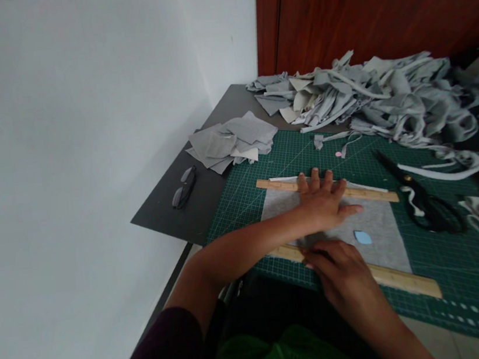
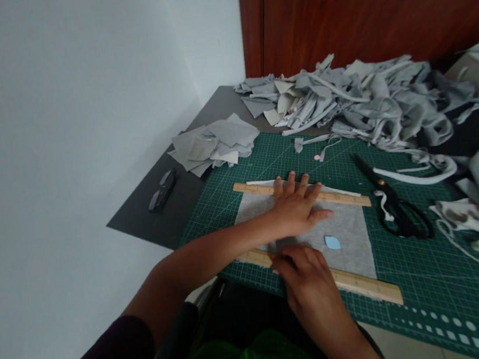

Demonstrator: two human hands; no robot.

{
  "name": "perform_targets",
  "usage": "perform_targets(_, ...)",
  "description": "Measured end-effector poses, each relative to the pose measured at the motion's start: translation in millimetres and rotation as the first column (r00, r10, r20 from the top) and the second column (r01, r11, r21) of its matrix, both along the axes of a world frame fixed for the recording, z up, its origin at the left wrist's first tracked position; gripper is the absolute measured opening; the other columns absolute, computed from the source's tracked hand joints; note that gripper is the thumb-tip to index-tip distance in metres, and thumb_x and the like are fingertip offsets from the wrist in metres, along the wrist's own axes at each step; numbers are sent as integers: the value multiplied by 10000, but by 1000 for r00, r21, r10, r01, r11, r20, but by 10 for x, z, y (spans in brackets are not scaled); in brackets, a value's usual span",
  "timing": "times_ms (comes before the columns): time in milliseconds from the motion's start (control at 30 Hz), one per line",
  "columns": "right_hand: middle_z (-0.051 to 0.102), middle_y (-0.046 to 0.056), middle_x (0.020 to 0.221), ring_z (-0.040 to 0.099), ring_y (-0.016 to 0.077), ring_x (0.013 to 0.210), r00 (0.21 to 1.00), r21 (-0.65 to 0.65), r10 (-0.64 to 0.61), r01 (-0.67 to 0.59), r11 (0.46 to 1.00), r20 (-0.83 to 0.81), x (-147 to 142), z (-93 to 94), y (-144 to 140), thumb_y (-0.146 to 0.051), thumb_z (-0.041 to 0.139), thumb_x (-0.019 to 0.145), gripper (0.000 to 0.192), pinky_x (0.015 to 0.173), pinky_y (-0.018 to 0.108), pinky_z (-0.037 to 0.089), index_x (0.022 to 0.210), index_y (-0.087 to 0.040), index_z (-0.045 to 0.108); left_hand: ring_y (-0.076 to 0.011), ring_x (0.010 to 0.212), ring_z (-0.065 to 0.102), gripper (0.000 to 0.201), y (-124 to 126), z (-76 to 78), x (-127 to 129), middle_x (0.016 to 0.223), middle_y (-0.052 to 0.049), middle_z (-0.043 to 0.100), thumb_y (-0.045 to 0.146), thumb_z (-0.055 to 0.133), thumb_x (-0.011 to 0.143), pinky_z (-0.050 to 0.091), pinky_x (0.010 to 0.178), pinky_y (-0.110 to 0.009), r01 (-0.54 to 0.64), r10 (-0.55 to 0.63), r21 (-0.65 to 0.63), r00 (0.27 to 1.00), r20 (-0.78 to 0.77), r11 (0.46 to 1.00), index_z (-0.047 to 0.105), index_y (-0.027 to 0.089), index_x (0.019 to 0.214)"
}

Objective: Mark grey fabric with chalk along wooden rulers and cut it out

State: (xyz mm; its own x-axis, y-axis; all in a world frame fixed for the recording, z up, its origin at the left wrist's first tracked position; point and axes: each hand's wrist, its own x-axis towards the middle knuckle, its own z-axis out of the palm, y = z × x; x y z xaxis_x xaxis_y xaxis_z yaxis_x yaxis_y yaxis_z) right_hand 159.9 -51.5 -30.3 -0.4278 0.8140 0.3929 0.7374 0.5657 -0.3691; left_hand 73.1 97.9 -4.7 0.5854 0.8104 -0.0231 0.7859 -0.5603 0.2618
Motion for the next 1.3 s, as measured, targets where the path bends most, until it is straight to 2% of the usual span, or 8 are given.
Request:
perform_targets(367,666,108,1117,588,286,1039,1000,-28,-11,10,1000,-13,-17,26,-8,-4,576,936,304,920,464,493,1119,-193,729,-513,1572,161,595,181,-6,-42,1723,-190,233,497,380,1073,195,1201,-733,-149,147,179,989,27,973,422,213,1595)
perform_targets(500,671,103,1110,581,268,1028,999,-39,-16,15,999,-28,-42,79,-3,31,556,923,345,926,439,495,1140,-180,721,-428,1541,256,440,199,79,-62,1630,-207,391,337,506,1045,289,1191,-615,9,-12,359,1000,6,933,574,154,1440)
perform_targets(600,680,98,1091,582,263,1017,999,-43,-32,30,999,-44,-60,98,8,45,570,902,345,917,426,492,1111,-179,727,-336,1355,466,259,137,118,-41,1398,-174,585,209,505,1025,440,1031,-461,173,-173,382,984,-36,908,699,126,1175)
perform_targets(700,691,89,1077,587,265,1016,997,-47,-47,44,998,-68,-74,101,21,38,606,879,303,904,415,488,1028,-192,733,-312,1183,545,269,37,104,7,1226,-164,643,244,506,1035,471,914,-433,194,-187,319,981,-51,928,716,95,1112)
perform_targets(800,700,84,1087,591,267,1017,995,-52,-55,51,997,-82,-81,98,30,45,617,856,307,891,411,481,995,-204,729,-318,1162,552,330,-38,87,41,1256,-165,650,299,498,1049,476,923,-461,148,-145,264,989,-33,953,701,77,1185)
perform_targets(933,706,84,1093,589,268,1007,994,-57,-62,57,997,-93,-87,102,33,31,618,862,299,885,412,471,1004,-207,730,-372,1316,486,418,-56,97,34,1468,-158,582,337,450,1065,411,1071,-592,87,-84,182,996,-25,979,633,113,1367)
perform_targets(1067,704,85,1072,591,266,1002,993,-48,-65,60,997,-96,-95,105,37,2,634,884,252,891,406,470,995,-201,734,-472,1554,190,559,-23,70,16,1711,-85,327,395,392,1076,150,1208,-768,46,-45,27,999,-27,999,419,191,1596)
perform_targets(1300,700,82,1072,593,265,999,994,-39,-69,66,997,-86,-97,85,42,0,616,888,263,887,414,484,999,-207,734,-501,1592,27,730,30,-2,-15,1745,-115,226,590,404,1044,16,1213,-801,99,-99,-27,995,17,995,314,180,1641)
